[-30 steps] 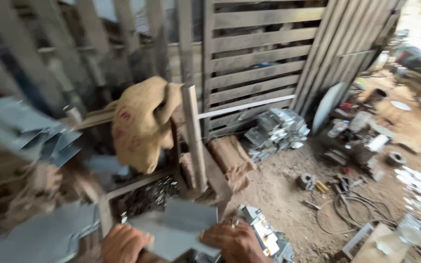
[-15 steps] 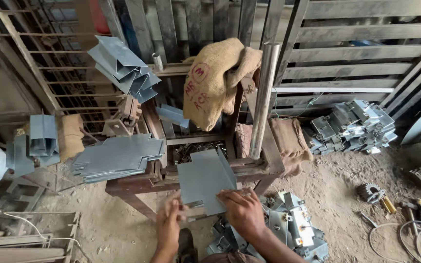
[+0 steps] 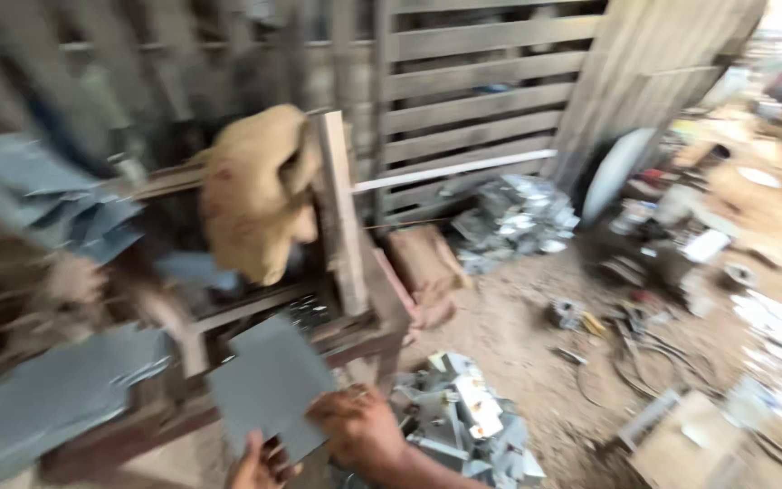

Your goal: The person repeatedly picks up flat metal sheets from a stack, places them into a manual bending machine, and uses a lever to bend the sheets. After each bend, the person removes the sheet and places it onto a growing pile of finished pieces. The process is repeated for multiple sheets throughout the clip.

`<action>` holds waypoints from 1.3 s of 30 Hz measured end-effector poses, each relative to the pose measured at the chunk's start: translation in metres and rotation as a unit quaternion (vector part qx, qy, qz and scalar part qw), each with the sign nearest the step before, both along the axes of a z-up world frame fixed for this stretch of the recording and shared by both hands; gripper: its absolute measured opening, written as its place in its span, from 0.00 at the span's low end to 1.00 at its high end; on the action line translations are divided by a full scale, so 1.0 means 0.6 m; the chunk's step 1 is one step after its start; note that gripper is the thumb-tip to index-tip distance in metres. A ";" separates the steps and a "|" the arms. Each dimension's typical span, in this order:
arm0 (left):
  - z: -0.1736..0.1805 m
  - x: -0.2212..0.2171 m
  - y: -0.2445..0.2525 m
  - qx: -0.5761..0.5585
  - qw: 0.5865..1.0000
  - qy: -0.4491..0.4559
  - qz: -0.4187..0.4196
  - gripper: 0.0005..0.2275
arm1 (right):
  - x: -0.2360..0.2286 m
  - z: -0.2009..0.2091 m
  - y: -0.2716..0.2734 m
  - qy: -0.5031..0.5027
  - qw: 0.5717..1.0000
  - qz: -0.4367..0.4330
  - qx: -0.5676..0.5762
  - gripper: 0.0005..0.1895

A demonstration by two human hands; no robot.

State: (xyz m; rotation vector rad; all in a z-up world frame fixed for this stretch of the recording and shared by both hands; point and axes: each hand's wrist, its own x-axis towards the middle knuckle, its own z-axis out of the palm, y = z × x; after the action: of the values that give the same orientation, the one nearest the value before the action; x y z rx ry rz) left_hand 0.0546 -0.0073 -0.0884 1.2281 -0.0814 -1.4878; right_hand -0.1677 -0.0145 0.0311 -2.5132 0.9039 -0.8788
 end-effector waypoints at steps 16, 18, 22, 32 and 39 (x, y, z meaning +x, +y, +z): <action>-0.024 0.000 -0.067 0.031 0.990 -0.092 -0.101 0.25 | -0.011 -0.044 0.007 0.016 0.999 -0.026 -0.011 0.28; -0.007 0.027 -0.075 0.022 0.989 -0.117 -0.086 0.26 | -0.012 -0.052 0.006 0.012 0.999 -0.029 -0.007 0.27; 0.050 0.103 -0.085 0.003 0.980 -0.191 -0.049 0.27 | -0.001 -0.053 0.001 0.004 0.998 -0.057 -0.008 0.20; 0.191 0.116 -0.055 -0.224 0.674 -0.699 -0.089 0.33 | -0.060 0.027 -0.046 -0.092 0.986 -0.048 0.130 0.19; 0.275 0.065 -0.071 -0.292 0.423 -0.824 -0.240 0.23 | -0.076 -0.020 -0.040 -0.157 0.976 -0.028 0.151 0.20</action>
State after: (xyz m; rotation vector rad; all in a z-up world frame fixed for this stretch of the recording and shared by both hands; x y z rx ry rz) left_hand 0.0938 -0.0498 0.0764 1.5796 -2.2031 0.1017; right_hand -0.2130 -0.0387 0.0193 -2.0320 0.9256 -1.0326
